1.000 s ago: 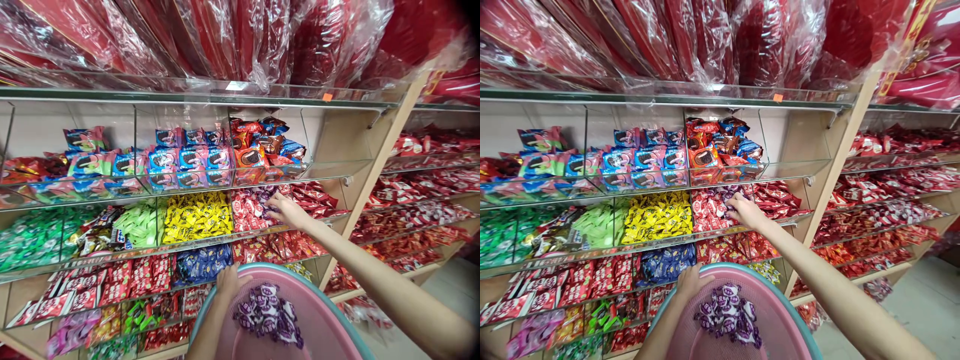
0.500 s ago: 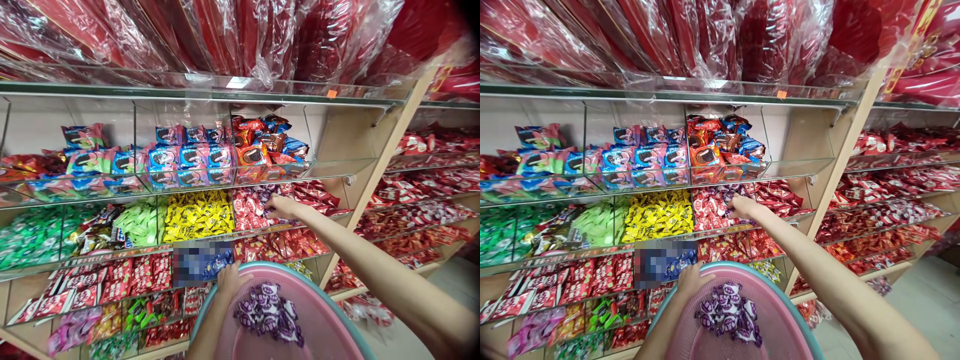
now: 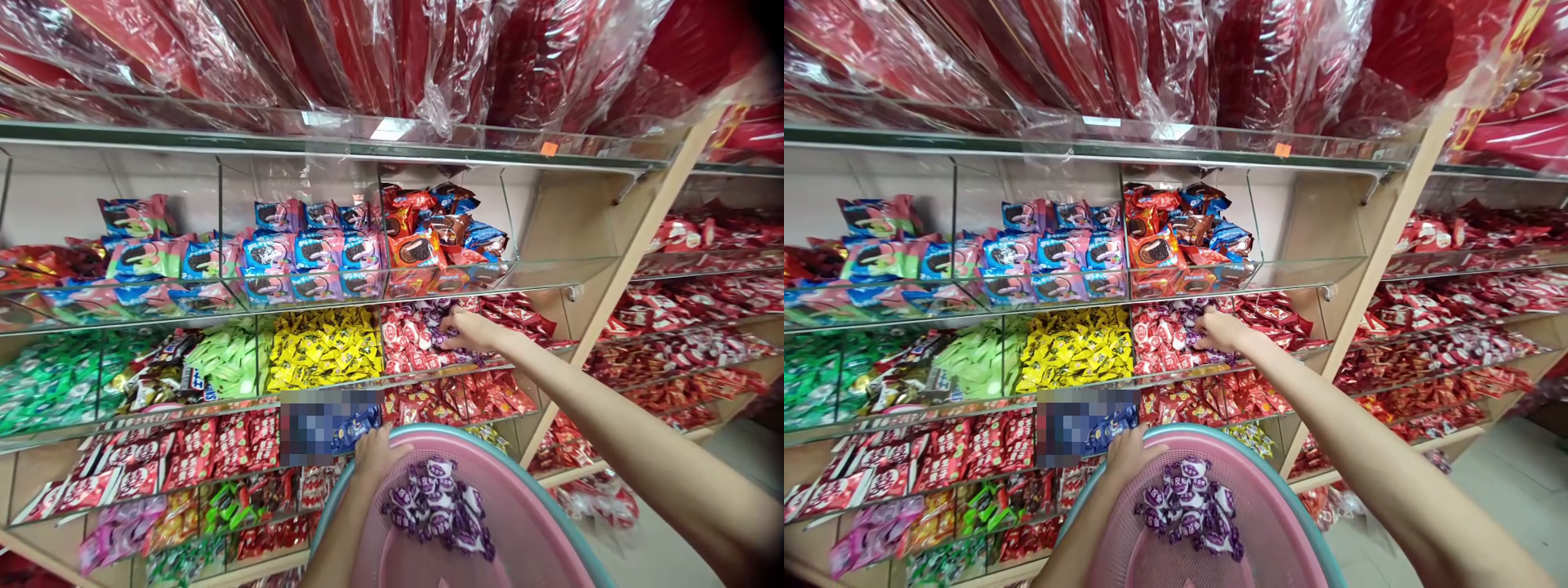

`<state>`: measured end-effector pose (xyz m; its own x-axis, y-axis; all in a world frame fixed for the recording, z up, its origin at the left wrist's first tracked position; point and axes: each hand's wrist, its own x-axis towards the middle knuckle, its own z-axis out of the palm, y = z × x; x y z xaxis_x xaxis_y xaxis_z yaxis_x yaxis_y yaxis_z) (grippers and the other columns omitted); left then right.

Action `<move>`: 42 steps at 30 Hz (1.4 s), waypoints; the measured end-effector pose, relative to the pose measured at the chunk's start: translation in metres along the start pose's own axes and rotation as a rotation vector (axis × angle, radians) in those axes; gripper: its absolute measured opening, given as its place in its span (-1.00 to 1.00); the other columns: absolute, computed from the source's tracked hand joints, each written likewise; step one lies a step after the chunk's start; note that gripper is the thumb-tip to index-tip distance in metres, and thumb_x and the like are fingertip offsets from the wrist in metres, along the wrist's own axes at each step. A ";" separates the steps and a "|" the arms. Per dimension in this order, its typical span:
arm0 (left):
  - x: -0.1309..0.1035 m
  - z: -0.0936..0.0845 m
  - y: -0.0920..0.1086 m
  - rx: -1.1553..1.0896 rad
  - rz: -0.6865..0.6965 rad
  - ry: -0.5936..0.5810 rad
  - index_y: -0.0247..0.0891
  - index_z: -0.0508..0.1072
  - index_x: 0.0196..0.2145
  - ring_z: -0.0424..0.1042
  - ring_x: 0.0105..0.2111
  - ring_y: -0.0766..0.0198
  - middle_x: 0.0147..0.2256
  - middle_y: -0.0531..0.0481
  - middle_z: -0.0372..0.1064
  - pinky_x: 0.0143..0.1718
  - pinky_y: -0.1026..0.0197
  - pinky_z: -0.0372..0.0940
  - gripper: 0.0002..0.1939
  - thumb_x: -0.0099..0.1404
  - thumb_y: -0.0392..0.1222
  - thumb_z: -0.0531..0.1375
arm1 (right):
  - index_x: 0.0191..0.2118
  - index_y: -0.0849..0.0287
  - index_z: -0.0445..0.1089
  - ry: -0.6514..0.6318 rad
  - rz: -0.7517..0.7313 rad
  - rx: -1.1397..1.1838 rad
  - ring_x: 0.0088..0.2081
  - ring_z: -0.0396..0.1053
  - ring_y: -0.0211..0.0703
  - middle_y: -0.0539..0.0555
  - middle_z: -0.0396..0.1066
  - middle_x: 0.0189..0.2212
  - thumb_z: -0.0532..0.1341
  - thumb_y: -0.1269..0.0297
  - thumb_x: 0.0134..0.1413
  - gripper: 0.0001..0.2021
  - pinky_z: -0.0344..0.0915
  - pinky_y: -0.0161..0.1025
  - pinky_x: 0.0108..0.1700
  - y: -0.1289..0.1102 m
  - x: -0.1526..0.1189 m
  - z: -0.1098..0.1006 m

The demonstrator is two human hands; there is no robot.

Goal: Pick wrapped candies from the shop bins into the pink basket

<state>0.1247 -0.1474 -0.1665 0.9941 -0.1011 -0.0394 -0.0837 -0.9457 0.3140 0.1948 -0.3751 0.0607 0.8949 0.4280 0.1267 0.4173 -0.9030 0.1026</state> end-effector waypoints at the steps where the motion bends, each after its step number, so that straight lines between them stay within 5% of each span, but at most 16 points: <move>1: 0.000 -0.001 0.000 0.003 0.001 -0.007 -0.14 0.31 0.05 0.38 -0.10 0.00 -0.12 -0.16 0.42 -0.12 0.10 0.22 -0.24 0.07 0.42 -0.02 | -0.14 0.18 0.42 0.042 -0.016 0.027 -0.19 0.33 -0.11 0.14 0.30 -0.22 0.24 0.13 0.01 -0.69 0.23 -0.29 -0.15 0.003 -0.001 0.001; 7: -0.002 -0.004 0.003 0.032 0.006 -0.012 -0.13 0.29 0.07 0.37 -0.07 0.03 -0.10 -0.15 0.41 -0.11 0.13 0.21 -0.29 0.11 0.36 0.02 | -0.21 0.22 0.40 0.309 -0.071 0.322 -0.29 0.28 -0.15 0.08 0.32 -0.35 0.21 0.05 0.02 -0.67 0.22 -0.25 -0.19 0.007 -0.026 0.008; 14: -0.001 -0.001 0.002 0.015 0.021 0.014 -0.13 0.33 0.03 0.39 -0.10 0.02 -0.13 -0.14 0.43 -0.13 0.11 0.23 -0.29 0.09 0.38 0.01 | -0.12 0.18 0.35 0.482 -0.159 0.541 -0.33 0.25 -0.19 0.06 0.27 -0.35 0.14 0.03 0.11 -0.65 0.22 -0.25 -0.25 -0.041 -0.093 0.015; 26: -0.001 -0.003 0.004 0.059 0.006 -0.008 -0.16 0.33 0.02 0.40 -0.12 0.00 -0.14 -0.19 0.43 -0.15 0.10 0.24 -0.22 0.06 0.45 -0.05 | -0.07 0.12 0.31 0.394 -0.129 0.635 -0.31 0.25 -0.19 0.05 0.26 -0.36 0.11 0.03 0.14 -0.67 0.24 -0.24 -0.24 -0.063 -0.124 0.042; 37: -0.003 -0.006 0.006 0.055 0.013 0.009 -0.14 0.37 -0.03 0.41 -0.13 0.00 -0.16 -0.16 0.45 -0.18 0.11 0.25 -0.32 0.09 0.40 -0.01 | -0.25 0.16 0.30 0.005 0.144 0.288 -0.28 0.37 -0.08 0.13 0.34 -0.25 0.09 0.14 0.15 -0.81 0.23 -0.22 -0.30 -0.066 -0.148 0.165; 42: -0.005 -0.012 0.009 0.078 0.008 -0.017 -0.18 0.34 0.00 0.40 -0.11 0.02 -0.14 -0.18 0.44 -0.15 0.13 0.24 -0.32 0.12 0.37 -0.01 | -0.23 0.16 0.29 -0.062 0.127 0.218 -0.26 0.41 -0.01 0.16 0.41 -0.22 0.07 0.25 0.16 -0.87 0.23 -0.19 -0.31 -0.074 -0.159 0.188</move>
<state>0.1196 -0.1521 -0.1523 0.9921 -0.1135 -0.0536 -0.0976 -0.9660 0.2395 0.0515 -0.3831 -0.1527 0.9475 0.3135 0.0634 0.3193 -0.9392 -0.1267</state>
